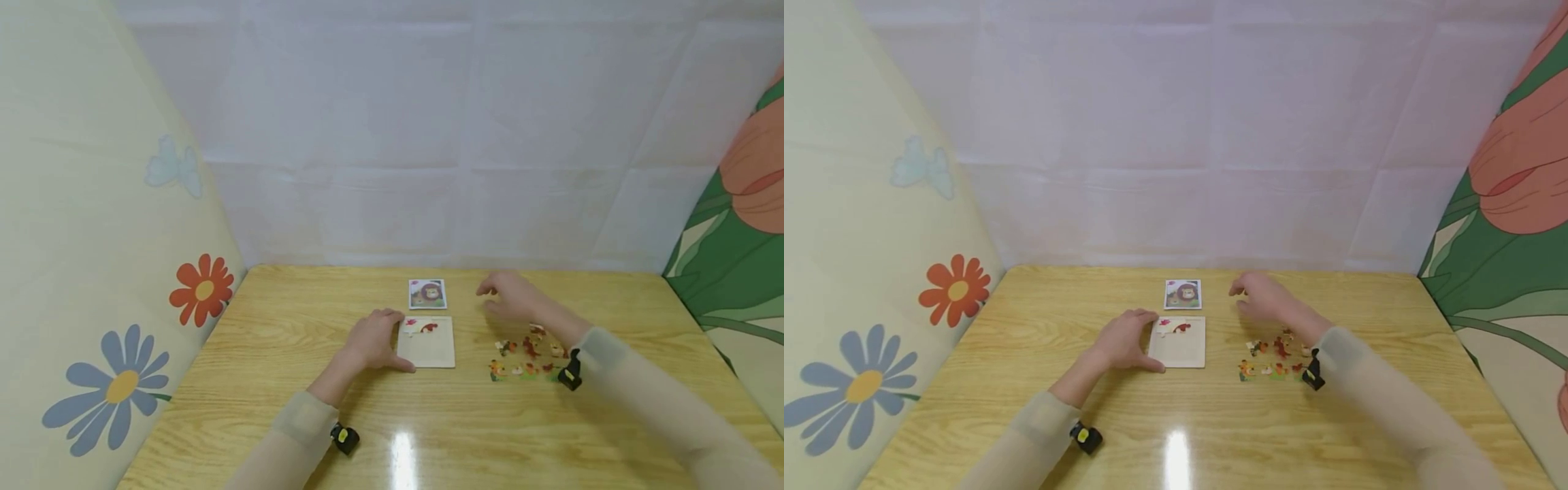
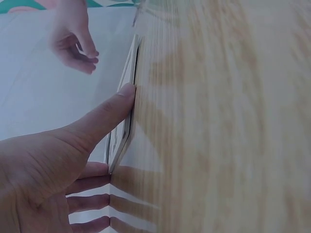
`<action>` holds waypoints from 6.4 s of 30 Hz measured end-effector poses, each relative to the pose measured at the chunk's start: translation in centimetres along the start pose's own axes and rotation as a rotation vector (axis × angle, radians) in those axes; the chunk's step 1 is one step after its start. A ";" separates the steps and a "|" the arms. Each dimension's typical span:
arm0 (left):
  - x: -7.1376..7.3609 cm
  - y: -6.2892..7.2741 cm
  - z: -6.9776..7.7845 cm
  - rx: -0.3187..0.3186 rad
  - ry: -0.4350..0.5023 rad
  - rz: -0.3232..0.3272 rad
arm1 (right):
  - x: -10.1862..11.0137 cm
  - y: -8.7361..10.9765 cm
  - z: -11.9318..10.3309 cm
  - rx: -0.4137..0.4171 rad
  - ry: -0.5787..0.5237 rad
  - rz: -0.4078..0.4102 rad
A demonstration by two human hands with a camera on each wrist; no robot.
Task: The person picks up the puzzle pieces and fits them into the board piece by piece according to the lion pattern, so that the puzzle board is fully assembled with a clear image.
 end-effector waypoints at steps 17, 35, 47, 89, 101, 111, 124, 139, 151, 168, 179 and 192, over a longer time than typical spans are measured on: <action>0.0 0.1 0.0 -0.002 -0.010 -0.002 | 1.3 3.7 4.1 -0.025 0.048 -0.013; 0.1 0.2 0.2 -0.006 -0.013 -0.007 | 0.5 6.6 6.3 -0.036 0.014 -0.039; 0.0 0.2 0.2 -0.009 -0.004 0.000 | -0.4 7.2 6.8 -0.002 0.058 -0.077; 0.2 0.4 0.3 0.006 0.006 0.009 | -0.5 2.6 1.3 0.053 -0.033 0.052; 0.2 0.4 0.3 0.003 0.003 0.009 | -2.9 0.9 -1.9 0.115 -0.100 0.013; 0.3 0.4 0.3 0.016 0.015 0.003 | -3.8 0.0 -3.2 0.155 -0.115 0.031; 0.2 0.5 0.2 0.014 0.014 0.000 | -5.7 -0.9 -5.1 0.196 -0.122 0.000; 0.2 0.4 0.3 0.012 -0.001 -0.009 | -5.7 -1.0 -6.3 0.147 -0.118 -0.016; 0.1 0.3 0.2 0.017 0.003 -0.011 | -6.1 -1.0 -6.5 0.180 -0.058 0.004; 0.0 0.1 0.2 0.029 0.008 -0.011 | -5.6 -1.1 -5.8 0.153 -0.062 0.001; 0.0 0.0 0.4 0.027 -0.003 -0.008 | -1.7 -0.5 -3.1 0.112 -0.103 0.064; 0.0 0.0 0.5 0.026 -0.008 -0.014 | -1.1 2.3 -0.4 0.087 -0.066 0.001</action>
Point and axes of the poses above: each hand's wrist, its own y-axis away from the middle knuckle, its own x-axis out of the back of the hand, z = x × y, the point moved 6 cm from there along -y, towards the middle knuckle, and after that the axes turned 12 degrees about -x, right-handed, at the moved point
